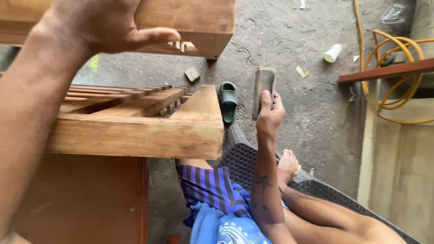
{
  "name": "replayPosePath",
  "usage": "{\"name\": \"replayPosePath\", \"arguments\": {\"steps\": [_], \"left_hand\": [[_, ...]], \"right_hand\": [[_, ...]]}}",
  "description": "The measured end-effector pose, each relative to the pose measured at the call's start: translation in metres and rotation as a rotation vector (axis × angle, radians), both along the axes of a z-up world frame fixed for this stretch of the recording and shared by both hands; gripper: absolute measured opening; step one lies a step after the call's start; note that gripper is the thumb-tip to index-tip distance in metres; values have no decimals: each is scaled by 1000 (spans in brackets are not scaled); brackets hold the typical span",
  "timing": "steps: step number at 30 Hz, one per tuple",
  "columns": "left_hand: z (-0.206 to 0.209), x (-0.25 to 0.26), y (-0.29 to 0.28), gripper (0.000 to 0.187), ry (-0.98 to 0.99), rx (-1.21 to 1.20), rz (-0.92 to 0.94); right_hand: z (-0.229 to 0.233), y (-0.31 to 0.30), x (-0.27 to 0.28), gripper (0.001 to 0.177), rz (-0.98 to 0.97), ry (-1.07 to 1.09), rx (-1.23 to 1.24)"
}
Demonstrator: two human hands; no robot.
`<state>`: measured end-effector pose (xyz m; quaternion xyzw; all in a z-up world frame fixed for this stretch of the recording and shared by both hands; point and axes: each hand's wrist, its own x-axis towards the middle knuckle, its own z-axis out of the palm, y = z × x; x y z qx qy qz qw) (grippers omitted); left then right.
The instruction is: The person sands the edges and surfaces of a wooden slatted frame using a sanding block. They hold the frame steady with one hand while rubbing the sanding block back and forth along the wood grain.
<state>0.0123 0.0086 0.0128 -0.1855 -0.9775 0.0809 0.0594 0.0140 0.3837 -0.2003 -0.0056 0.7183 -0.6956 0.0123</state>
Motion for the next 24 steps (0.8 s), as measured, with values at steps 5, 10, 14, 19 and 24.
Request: {"name": "replayPosePath", "arguments": {"steps": [5,10,14,19,24], "left_hand": [[11,14,8,71,227,-65,-100],[10,17,15,73,128,43,-61],[16,20,21,74,82,138,-26],[16,19,27,65,-176,420,202],[11,27,35,47,-231,596,142]], "right_hand": [[25,-41,-26,59,-28,18,-417],[66,-127,-86,69,-11,305,-724],[74,-162,-92,83,-53,-116,-999],[60,-160,-85,79,-38,-117,-1068],[66,-141,-63,73,42,-102,-912]]}}
